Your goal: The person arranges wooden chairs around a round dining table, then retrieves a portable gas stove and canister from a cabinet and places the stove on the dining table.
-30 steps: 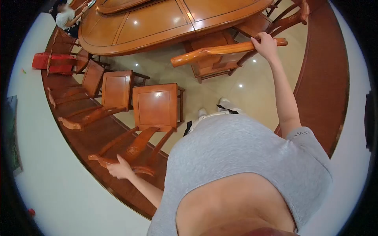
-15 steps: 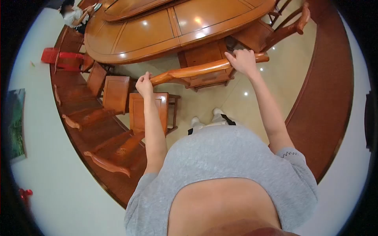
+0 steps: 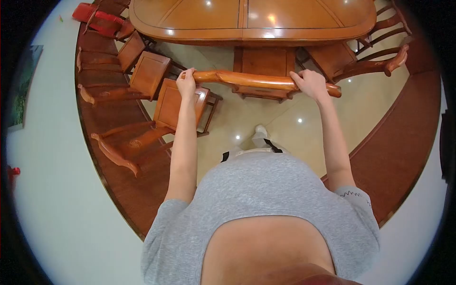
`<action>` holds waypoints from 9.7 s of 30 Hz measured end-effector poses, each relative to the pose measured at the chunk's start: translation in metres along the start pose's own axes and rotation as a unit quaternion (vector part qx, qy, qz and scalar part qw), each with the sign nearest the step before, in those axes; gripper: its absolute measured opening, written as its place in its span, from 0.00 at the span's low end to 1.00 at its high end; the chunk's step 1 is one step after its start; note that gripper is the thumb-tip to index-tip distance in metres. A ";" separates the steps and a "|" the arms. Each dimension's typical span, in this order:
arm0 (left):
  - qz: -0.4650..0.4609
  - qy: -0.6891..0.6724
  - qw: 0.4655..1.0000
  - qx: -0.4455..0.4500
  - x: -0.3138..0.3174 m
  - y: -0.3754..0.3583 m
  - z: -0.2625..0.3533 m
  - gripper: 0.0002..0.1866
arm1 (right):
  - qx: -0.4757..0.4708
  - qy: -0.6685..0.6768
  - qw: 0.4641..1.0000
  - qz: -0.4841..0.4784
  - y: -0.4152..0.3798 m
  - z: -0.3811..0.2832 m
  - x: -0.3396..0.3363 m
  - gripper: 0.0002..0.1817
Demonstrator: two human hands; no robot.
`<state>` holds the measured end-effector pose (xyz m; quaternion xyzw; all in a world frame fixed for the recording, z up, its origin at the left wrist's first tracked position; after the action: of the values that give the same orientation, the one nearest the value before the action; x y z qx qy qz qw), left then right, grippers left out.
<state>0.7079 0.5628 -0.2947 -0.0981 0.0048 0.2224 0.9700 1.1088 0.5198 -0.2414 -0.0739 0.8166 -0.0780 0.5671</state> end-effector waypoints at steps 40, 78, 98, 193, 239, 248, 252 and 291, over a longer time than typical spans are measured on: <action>-0.022 -0.092 0.983 0.155 -0.189 -0.155 -0.174 0.09 | 0.050 -0.021 0.984 0.172 -0.241 -0.052 0.205 0.24; 0.143 -0.349 0.888 -0.263 -0.290 -0.359 -0.258 0.07 | -0.091 -0.008 0.995 0.028 -0.424 -0.019 0.264 0.26; 0.215 -0.319 0.896 -0.222 -0.304 -0.375 -0.242 0.07 | -0.081 0.051 0.993 -0.064 -0.432 -0.027 0.270 0.30; -0.076 0.592 0.800 0.062 0.007 -0.402 -0.158 0.23 | -0.260 0.108 0.956 -0.079 -0.349 0.230 0.165 0.07; -0.232 -0.093 0.467 0.848 0.567 -0.409 0.222 0.27 | -0.139 -0.063 0.955 -0.254 0.036 0.564 0.019 0.14; 0.005 0.028 0.391 0.920 0.507 -0.312 0.223 0.24 | -0.286 0.117 0.950 -0.036 0.124 0.432 -0.049 0.09; 0.013 0.028 0.395 0.918 0.490 -0.284 0.218 0.24 | -0.339 0.142 0.928 0.052 0.154 0.407 -0.064 0.06; -0.048 -0.415 0.851 -0.320 0.782 -0.156 -0.317 0.09 | -0.215 -0.197 0.923 -0.251 0.392 0.659 -0.131 0.29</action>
<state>1.4908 0.7008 -0.6180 -0.3019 -0.4739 0.1851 0.8062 1.7592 0.9009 -0.4317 -0.4101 0.6402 -0.0240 0.6492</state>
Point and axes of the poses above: each hand's wrist, its own y-axis towards the middle knuckle, its own x-axis out of the palm, z = x × y, the point moved 2 cm from there along y, towards the middle knuckle, and after that the axes turned 1 degree about -y, right-handed, at the moved point
